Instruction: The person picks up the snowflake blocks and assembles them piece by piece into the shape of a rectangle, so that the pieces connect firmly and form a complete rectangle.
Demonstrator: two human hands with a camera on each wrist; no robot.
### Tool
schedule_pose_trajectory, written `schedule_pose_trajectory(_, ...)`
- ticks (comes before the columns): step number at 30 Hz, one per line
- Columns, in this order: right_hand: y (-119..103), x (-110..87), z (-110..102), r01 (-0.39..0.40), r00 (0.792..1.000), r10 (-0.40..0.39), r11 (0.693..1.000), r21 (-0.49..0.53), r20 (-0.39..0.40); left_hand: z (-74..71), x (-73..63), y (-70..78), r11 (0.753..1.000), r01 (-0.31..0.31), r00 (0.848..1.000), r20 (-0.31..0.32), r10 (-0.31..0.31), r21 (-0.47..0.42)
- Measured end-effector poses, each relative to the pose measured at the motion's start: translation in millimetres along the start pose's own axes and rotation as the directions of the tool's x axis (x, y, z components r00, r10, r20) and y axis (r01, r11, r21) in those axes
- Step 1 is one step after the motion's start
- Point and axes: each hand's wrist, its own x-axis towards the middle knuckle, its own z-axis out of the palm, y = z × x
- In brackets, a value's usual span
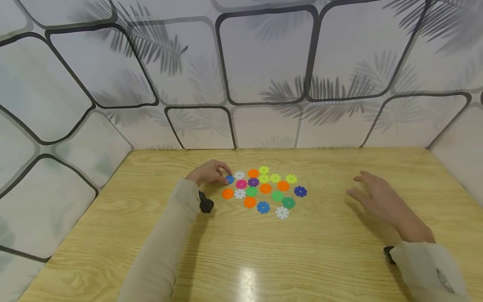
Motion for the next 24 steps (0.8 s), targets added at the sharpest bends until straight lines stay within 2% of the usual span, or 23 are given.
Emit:
schedule_pose_trajectory(2,-8,5.5,-2,-0.026,1.000,0.025,0.997,0.073,0.008,1.2,2.0,-1.0,1.000,-0.001,1.000,0.002,0.001,0.000)
schedule_pose_trajectory(4,-16,11.0,-2,-0.057,0.998,0.055,0.993,0.102,0.020,2.1,1.8,-0.4,1.000,-0.005,1.000,0.011,0.005,-0.007)
schedule_pose_trajectory(7,-24,20.8,-2,-0.067,0.998,0.063,0.988,0.139,0.029,3.9,0.7,2.6,0.999,-0.007,1.000,0.024,0.008,-0.043)
schedule_pose_trajectory(10,-28,31.3,1,-0.079,0.995,0.064,0.976,0.205,0.075,5.0,-2.3,6.6,0.998,-0.003,0.999,0.032,0.005,-0.070)
schedule_pose_trajectory(15,-33,42.4,6,-0.133,0.982,0.075,0.930,0.343,0.176,6.7,-2.7,7.3,0.997,-0.019,0.999,0.039,0.021,-0.075)
schedule_pose_trajectory(20,-39,50.6,8,-0.201,0.964,0.099,0.882,0.427,0.248,4.0,-5.8,7.6,0.994,-0.098,0.994,0.049,0.100,-0.041)
schedule_pose_trajectory(24,-45,57.5,10,-0.220,0.956,0.094,0.857,0.467,0.278,0.9,-10.7,9.0,0.988,-0.136,0.990,0.039,0.139,-0.072)
